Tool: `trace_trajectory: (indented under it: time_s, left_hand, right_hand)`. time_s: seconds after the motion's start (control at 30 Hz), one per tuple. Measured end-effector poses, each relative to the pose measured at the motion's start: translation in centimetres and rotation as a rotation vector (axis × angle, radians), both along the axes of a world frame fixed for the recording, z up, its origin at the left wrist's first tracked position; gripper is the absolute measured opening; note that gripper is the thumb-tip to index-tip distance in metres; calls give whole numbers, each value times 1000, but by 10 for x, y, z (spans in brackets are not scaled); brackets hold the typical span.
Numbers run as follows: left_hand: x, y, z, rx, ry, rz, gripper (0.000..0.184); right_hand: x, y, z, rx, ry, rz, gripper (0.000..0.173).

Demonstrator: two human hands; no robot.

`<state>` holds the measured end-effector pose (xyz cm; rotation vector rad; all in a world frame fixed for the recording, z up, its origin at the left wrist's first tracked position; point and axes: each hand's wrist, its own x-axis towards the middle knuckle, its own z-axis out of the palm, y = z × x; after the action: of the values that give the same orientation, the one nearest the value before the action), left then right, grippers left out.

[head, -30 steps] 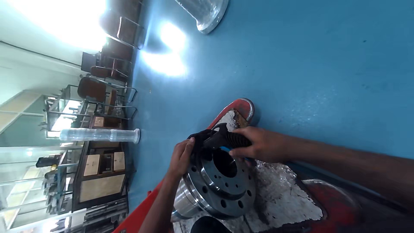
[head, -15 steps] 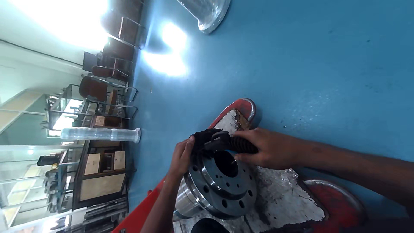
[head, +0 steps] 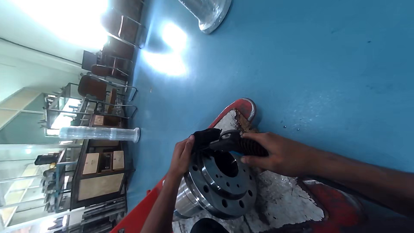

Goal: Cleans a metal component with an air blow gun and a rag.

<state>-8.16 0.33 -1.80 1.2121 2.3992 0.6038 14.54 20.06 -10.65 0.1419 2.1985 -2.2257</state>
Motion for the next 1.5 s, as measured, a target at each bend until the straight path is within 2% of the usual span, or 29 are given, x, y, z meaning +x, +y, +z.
trace_trajectory:
  time_s: [0.2, 0.33, 0.43, 0.53, 0.63, 0.87, 0.93, 1.0, 1.07, 1.13, 1.33, 1.5]
  left_hand:
    - [2, 1, 2, -3, 17, 38, 55]
    - [4, 0, 1, 26, 7, 71, 54]
    - [6, 0, 1, 68, 14, 138, 54]
    - [4, -1, -5, 166, 20, 240, 53]
    - [5, 0, -8, 285, 7, 325, 50]
    - [16, -6, -9, 578, -75, 515, 47]
    - [29, -20, -6, 551, -69, 415, 46]
    - [42, -36, -1, 456, -5, 222, 45]
    - [52, -51, 3, 323, 149, 0, 50]
    - [58, -55, 4, 246, 301, -139, 54]
    - [69, -46, -10, 218, 504, -142, 56]
    - [72, -43, -11, 190, 557, -136, 54]
  right_hand:
    - [6, -9, 3, 111, 27, -67, 29]
    - [7, -10, 3, 85, 36, -71, 29]
    - [8, -8, 2, -4, 21, -31, 30]
    - [12, -3, -3, -203, 39, -7, 24]
    - [17, 4, -8, -370, 18, 20, 24]
    - [33, 5, -16, -513, -3, 81, 23]
    - [35, 0, -20, -526, 19, 112, 25]
    - [34, -7, -21, -531, 39, 127, 26]
    - [32, -13, -21, -537, 34, 118, 26]
    - [29, -16, -20, -573, 20, 114, 25]
    - [17, -18, -15, -654, -26, 149, 17]
    - [11, -17, -7, -520, -54, 155, 20]
